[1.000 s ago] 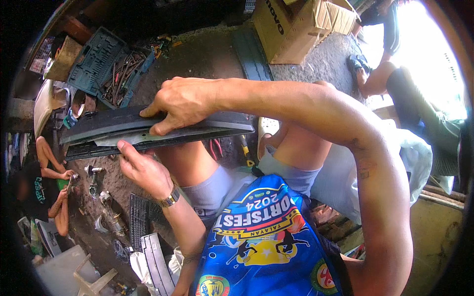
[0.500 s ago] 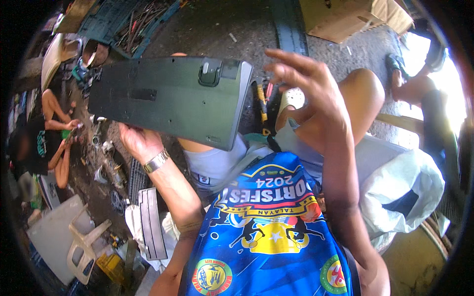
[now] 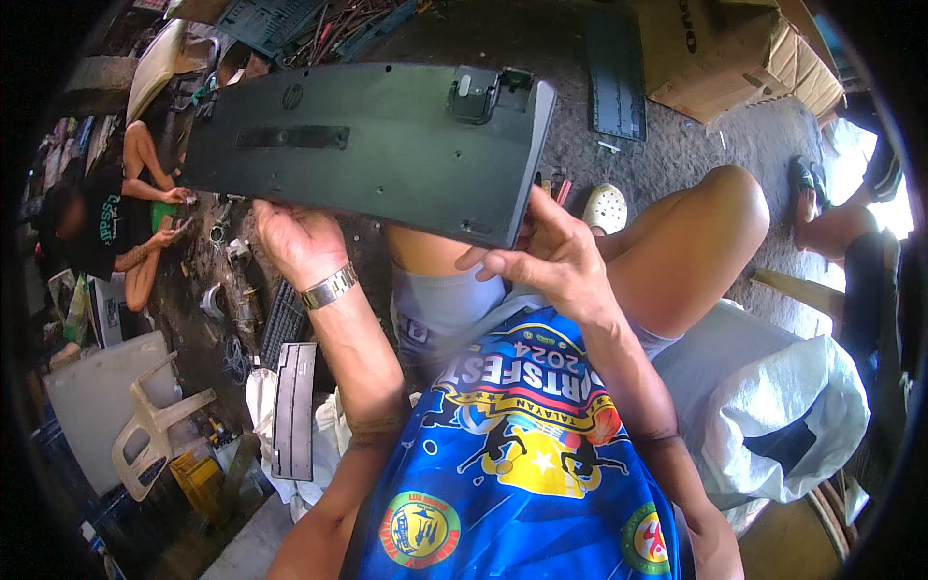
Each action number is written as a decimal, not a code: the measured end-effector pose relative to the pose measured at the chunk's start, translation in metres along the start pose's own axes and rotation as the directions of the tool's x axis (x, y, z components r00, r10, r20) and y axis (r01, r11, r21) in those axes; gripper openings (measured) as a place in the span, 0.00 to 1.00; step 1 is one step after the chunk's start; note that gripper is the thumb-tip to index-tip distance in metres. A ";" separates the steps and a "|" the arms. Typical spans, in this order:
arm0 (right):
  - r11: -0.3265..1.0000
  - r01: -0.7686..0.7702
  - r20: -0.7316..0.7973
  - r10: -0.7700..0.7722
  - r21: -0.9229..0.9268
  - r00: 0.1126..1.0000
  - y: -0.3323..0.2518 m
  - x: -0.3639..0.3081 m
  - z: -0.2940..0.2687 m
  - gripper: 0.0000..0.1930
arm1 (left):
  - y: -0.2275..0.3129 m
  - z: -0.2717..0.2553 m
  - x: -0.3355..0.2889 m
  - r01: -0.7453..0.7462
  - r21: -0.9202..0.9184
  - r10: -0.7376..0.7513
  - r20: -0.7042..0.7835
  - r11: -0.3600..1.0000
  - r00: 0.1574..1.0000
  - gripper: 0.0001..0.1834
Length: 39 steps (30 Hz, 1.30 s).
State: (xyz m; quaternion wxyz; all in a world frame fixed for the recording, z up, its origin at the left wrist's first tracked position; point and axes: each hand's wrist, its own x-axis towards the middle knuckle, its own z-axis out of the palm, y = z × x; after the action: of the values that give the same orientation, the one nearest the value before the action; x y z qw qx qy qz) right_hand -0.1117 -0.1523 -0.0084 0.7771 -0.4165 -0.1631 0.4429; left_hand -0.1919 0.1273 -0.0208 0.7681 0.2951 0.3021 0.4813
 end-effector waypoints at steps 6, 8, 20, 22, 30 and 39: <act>0.987 0.136 0.026 -0.139 0.082 0.990 0.004 -0.003 -0.004 0.32 | 0.000 -0.034 0.015 0.514 -0.241 -0.292 0.597 0.823 0.747 0.18; 0.995 0.094 0.098 -0.096 0.033 0.991 0.003 -0.003 -0.004 0.31 | -0.001 -0.045 0.021 0.548 -0.223 -0.366 0.541 0.806 0.758 0.18; 0.993 0.053 0.102 -0.064 0.105 0.993 0.006 0.004 -0.016 0.29 | -0.004 -0.069 0.008 0.435 -0.175 -0.329 0.431 0.883 0.840 0.16; 0.979 0.044 0.090 -0.063 0.200 0.994 0.006 0.006 -0.018 0.29 | 0.001 -0.061 0.006 0.438 -0.223 -0.289 0.488 0.871 0.824 0.16; 0.961 0.168 -0.142 -0.202 -0.220 0.969 -0.002 0.002 -0.040 0.58 | 0.004 0.027 -0.010 -0.290 0.154 0.249 0.237 0.945 0.939 0.21; 0.151 -0.004 -0.066 -0.410 -0.989 0.910 0.081 0.047 -0.083 0.35 | -0.124 0.049 0.020 -0.423 0.821 0.310 0.317 0.383 0.896 0.26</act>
State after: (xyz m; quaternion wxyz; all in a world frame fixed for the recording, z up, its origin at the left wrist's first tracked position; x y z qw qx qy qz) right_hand -0.0790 -0.1340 -0.1274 0.3977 -0.8532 -0.3339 0.0500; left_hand -0.0789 0.0924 -0.0850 0.3972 0.7297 0.3884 0.3986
